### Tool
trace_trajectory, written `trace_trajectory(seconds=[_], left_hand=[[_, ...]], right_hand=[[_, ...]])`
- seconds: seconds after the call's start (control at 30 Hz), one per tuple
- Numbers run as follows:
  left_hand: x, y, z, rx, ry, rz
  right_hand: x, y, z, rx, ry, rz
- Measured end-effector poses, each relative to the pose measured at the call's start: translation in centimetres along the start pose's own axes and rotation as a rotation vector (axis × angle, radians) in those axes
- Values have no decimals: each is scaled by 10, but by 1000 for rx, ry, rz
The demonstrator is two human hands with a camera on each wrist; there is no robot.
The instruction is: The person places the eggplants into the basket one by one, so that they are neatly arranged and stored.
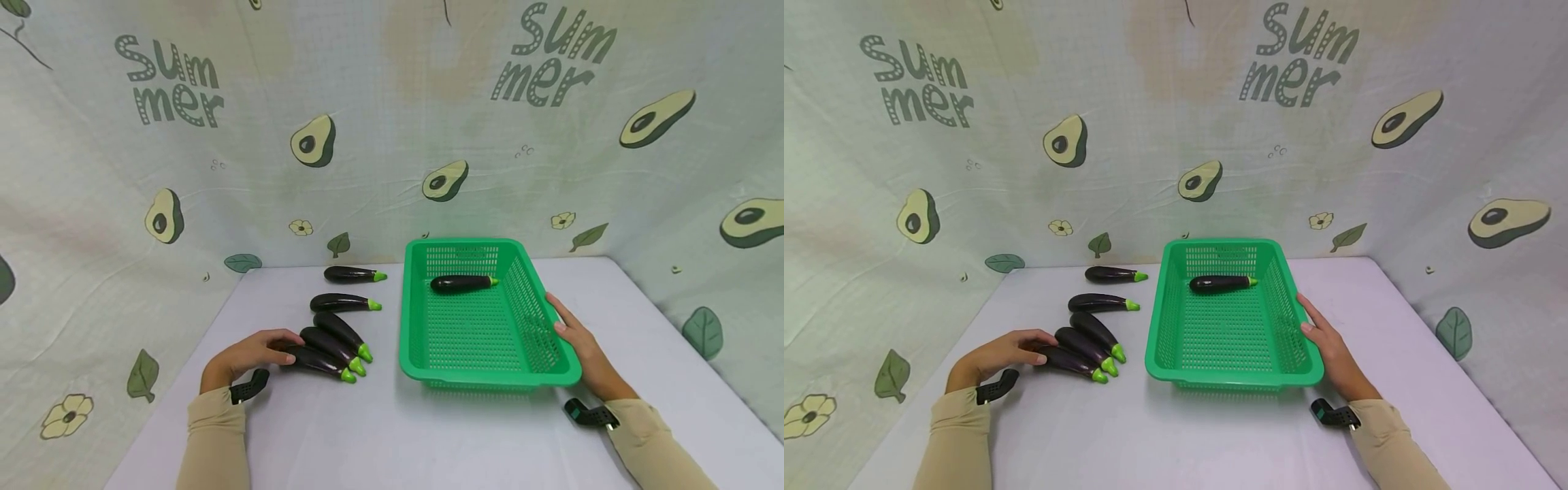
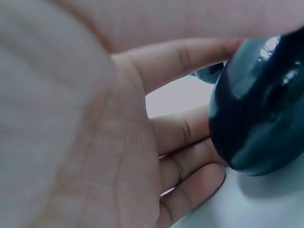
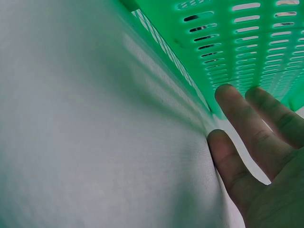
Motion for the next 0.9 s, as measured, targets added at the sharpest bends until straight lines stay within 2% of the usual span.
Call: trace_trajectory(seconds=[0.1, 0.4, 0.9], left_hand=[[-2, 0, 1, -5, -7, -8], [-3, 0, 3, -26, -29, 25], [-1, 2, -1, 10, -17, 26]], right_hand=[[2, 0, 0, -3, -4, 5], [5, 1, 0, 4, 7, 8], [1, 0, 1, -4, -2, 7]])
Point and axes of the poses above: each hand's wrist, its own y-axis away from the middle knuckle, its own z-axis out of the palm, x = y × z, the point moved 6 cm from there along -y, towards the middle knuckle, and after that the axes turned 15 degrees about z, right-handed, at the moved point
